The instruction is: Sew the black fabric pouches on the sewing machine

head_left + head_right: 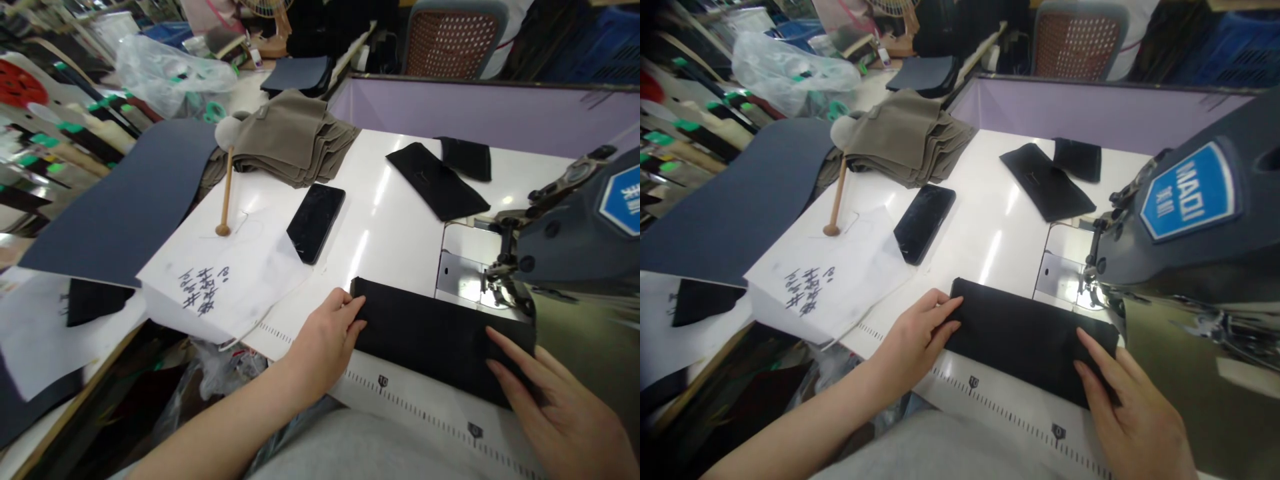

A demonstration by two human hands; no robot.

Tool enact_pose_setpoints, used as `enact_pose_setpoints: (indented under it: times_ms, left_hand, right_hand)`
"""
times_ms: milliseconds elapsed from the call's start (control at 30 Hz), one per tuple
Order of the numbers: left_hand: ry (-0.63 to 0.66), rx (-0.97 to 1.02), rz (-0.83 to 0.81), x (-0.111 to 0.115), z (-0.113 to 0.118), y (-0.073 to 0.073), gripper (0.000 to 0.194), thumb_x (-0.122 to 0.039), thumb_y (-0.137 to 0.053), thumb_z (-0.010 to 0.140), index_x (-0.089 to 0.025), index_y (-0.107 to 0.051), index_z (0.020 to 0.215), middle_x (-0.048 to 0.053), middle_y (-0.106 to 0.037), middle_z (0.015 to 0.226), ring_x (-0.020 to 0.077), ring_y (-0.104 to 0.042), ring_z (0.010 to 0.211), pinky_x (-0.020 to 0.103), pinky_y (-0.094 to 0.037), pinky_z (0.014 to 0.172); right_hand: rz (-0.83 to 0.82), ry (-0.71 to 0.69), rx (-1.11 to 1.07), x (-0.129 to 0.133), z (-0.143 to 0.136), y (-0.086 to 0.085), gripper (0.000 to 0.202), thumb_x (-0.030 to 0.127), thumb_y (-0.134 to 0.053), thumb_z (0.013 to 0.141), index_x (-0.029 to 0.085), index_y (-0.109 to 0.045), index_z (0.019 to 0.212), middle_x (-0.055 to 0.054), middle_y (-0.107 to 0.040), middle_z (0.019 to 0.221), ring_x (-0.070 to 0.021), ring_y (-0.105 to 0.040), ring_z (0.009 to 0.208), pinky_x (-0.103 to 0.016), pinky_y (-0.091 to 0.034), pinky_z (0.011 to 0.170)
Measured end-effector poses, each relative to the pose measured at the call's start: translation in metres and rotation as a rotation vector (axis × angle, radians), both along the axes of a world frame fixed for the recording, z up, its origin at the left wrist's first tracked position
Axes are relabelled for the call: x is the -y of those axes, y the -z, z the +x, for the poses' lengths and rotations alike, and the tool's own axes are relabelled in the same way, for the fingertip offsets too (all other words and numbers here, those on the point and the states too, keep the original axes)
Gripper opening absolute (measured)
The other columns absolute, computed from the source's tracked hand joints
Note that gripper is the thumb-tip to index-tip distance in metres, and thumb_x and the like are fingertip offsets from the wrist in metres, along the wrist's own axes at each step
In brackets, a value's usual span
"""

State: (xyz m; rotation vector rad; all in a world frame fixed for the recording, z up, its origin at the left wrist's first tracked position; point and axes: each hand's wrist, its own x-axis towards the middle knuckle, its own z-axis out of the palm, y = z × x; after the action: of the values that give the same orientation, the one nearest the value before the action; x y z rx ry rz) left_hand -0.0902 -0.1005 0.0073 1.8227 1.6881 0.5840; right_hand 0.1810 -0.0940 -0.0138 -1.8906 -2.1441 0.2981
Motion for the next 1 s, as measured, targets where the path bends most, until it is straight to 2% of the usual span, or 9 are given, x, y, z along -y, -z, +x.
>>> enact_pose_setpoints:
  times_ms: [167, 467, 733, 833, 1000]
  left_hand:
    - [0.0, -0.002, -0.019, 0.0, 0.0, 0.0, 0.026, -0.016, -0.043, 0.082, -0.014, -0.053, 0.106, 0.004, -0.051, 0.09, 0.0131, -0.055, 0.074, 0.027, -0.051, 0.07]
    - [-0.004, -0.002, -0.024, -0.001, 0.001, -0.001, 0.026, -0.017, -0.044, 0.083, -0.015, -0.052, 0.107, 0.004, -0.05, 0.089, 0.0133, -0.055, 0.075, 0.027, -0.05, 0.07]
    - [0.002, -0.032, -0.061, -0.004, 0.001, -0.001, 0.025, -0.02, -0.042, 0.084, -0.014, -0.052, 0.106, 0.004, -0.05, 0.089, 0.0134, -0.054, 0.073, 0.027, -0.05, 0.068]
    - [0.005, -0.038, -0.047, -0.005, 0.001, -0.001, 0.024, -0.019, -0.042, 0.084, -0.015, -0.053, 0.105, 0.004, -0.05, 0.088, 0.0134, -0.054, 0.073, 0.027, -0.049, 0.069]
    - [0.024, -0.052, -0.002, -0.006, -0.001, 0.0, 0.025, -0.018, -0.042, 0.083, -0.014, -0.055, 0.104, 0.003, -0.051, 0.084, 0.0129, -0.055, 0.07, 0.026, -0.049, 0.066]
  right_hand:
    - [0.007, -0.017, 0.035, -0.001, 0.001, 0.002, 0.059, 0.061, -0.029, 0.077, 0.022, -0.061, 0.107, -0.013, -0.061, 0.097, -0.0282, -0.061, 0.081, -0.04, -0.05, 0.062]
    - [0.017, -0.003, 0.049, 0.0, 0.004, 0.005, 0.052, 0.059, -0.035, 0.075, 0.027, -0.059, 0.108, -0.009, -0.061, 0.099, -0.0271, -0.061, 0.082, -0.038, -0.049, 0.063]
    - [0.021, -0.01, 0.036, 0.002, 0.002, 0.004, 0.056, 0.059, -0.032, 0.077, 0.022, -0.061, 0.106, -0.012, -0.062, 0.096, -0.0289, -0.061, 0.084, -0.04, -0.049, 0.064]
    - [0.046, -0.008, 0.021, 0.002, -0.001, -0.001, 0.052, 0.057, -0.033, 0.078, 0.021, -0.063, 0.102, -0.011, -0.062, 0.093, -0.0264, -0.061, 0.08, -0.036, -0.049, 0.063]
    - [0.037, -0.065, -0.062, 0.001, -0.006, -0.012, 0.036, 0.044, -0.041, 0.081, 0.021, -0.061, 0.102, -0.004, -0.062, 0.077, -0.0155, -0.06, 0.061, -0.025, -0.047, 0.054]
